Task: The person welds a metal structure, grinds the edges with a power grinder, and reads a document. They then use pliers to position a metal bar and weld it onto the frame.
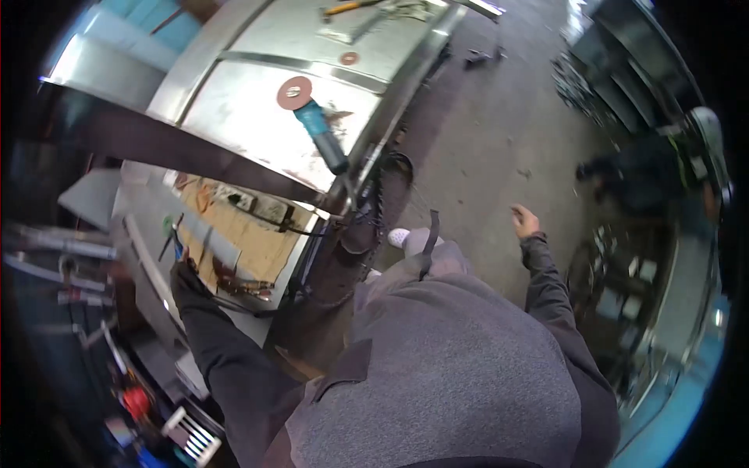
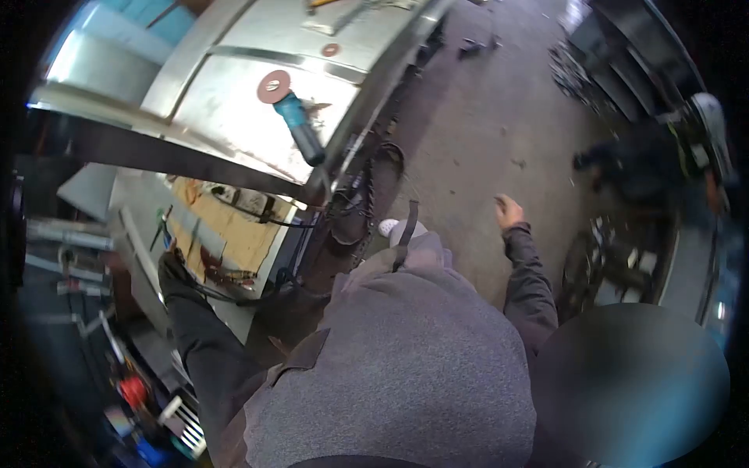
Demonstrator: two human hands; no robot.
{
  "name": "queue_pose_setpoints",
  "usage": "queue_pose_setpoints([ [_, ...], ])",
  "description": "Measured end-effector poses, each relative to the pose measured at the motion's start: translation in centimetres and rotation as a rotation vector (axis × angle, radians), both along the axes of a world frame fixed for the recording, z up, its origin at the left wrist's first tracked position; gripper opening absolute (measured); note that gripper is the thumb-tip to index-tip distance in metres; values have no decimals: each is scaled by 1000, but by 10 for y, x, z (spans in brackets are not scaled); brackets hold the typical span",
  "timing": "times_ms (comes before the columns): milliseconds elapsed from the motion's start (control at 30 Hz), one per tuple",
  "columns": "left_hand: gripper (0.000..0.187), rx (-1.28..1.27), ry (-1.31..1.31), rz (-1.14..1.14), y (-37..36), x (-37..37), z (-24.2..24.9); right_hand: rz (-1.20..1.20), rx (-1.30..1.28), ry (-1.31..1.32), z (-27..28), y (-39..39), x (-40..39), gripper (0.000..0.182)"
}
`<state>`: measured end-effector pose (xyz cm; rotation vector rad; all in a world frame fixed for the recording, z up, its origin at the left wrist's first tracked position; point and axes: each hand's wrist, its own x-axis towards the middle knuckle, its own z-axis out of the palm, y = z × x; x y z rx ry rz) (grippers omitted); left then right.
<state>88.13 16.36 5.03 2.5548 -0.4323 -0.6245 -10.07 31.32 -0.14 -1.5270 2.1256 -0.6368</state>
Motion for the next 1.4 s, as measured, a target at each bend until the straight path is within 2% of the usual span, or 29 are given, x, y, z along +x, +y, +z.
queue_pose_setpoints([
  [33, 60, 26, -114, -5, -12, -9, -18, -37, 52, 191, -12, 56, -30, 28],
  [100, 57, 76, -421, 23, -28, -23, -51, -161, 261, 183, -15, 169, -56, 30],
  [133, 55, 72, -632, 61, -35, -28, -69, -215, 246, 306, -10, 221, -45, 31],
  [167, 53, 24, -833, 85, -41, -34, -83, -307, 383, 245, -4, 268, -36, 31],
  [200, 52, -75, -990, 70, -42, -50, -79, -312, 427, 320, -44, 331, -44, 27],
  [267, 45, -372, -1066, -192, -17, -110, -30, -386, 570, 206, -51, 404, -8, 23],
  [300, 41, -498, -1082, -339, -2, -148, 3, -455, 749, 100, -45, 419, 16, 27],
  [333, 36, -767, -964, -328, 16, -216, 40, -356, 748, 55, -71, 453, 28, 25],
  [367, 31, -1024, -834, -311, 35, -293, 68, -373, 763, -169, -80, 470, 47, 26],
  [400, 20, -1128, -732, -325, 52, -359, 80, -270, 718, -380, -94, 485, 59, 27],
  [433, 17, -1036, -838, -601, 68, -368, 41, -226, 739, -466, -97, 483, 71, 27],
  [467, 20, -1379, -596, -915, 72, -418, 39, -194, 764, -491, -101, 473, 75, 27],
  [500, 25, -1179, -651, -918, 83, -473, 38, -156, 788, -503, -106, 460, 77, 27],
  [533, 46, -1070, -649, -1113, 78, -511, 58, -134, 790, -515, -109, 449, 73, 27],
  [667, 69, -916, -569, -834, -21, -586, 45, -130, 619, -436, -118, 378, 5, 27],
  [733, 83, -549, -531, -762, -73, -585, 38, -145, 445, -353, -118, 342, -59, 28],
  [767, 86, -374, -554, -701, -99, -578, 31, -209, 426, -253, -92, 310, -81, 26],
  [800, 90, -209, -571, -632, -124, -571, 25, -180, 344, -207, -105, 294, -120, 25],
  [867, 90, 24, -503, -552, -151, -555, 18, -167, 195, -160, -78, 239, -177, 22],
  [900, 88, 109, -429, -519, -152, -560, 32, -136, 105, -116, -60, 206, -199, 21],
  [933, 88, 108, -428, -501, -156, -561, 32, -197, 110, -198, -55, 179, -223, 21],
  [1000, 89, 149, -423, -525, -168, -551, 21, -103, -4, -93, -22, 115, -248, 22],
  [1067, 83, 102, -402, -472, -182, -544, 8, 9, -67, -28, 3, 54, -265, 30],
  [1167, 98, 137, -495, -363, -205, -540, -9, 30, -126, -71, 43, -43, -257, 37],
  [1200, 98, 158, -497, -344, -207, -551, 5, 84, -146, -42, 57, -75, -250, 38],
  [1300, 97, 152, -430, -300, -227, -537, 1, 235, -169, -28, 69, -166, -238, 40],
  [1333, 92, 59, -454, -322, -221, -537, 3, 299, -172, -60, 71, -197, -234, 40],
  [1367, 92, 81, -426, -286, -211, -546, 16, 342, -150, -43, 75, -222, -226, 40],
  [1400, 80, -63, -268, -315, -204, -555, 36, 350, -134, -116, 78, -252, -214, 40],
])
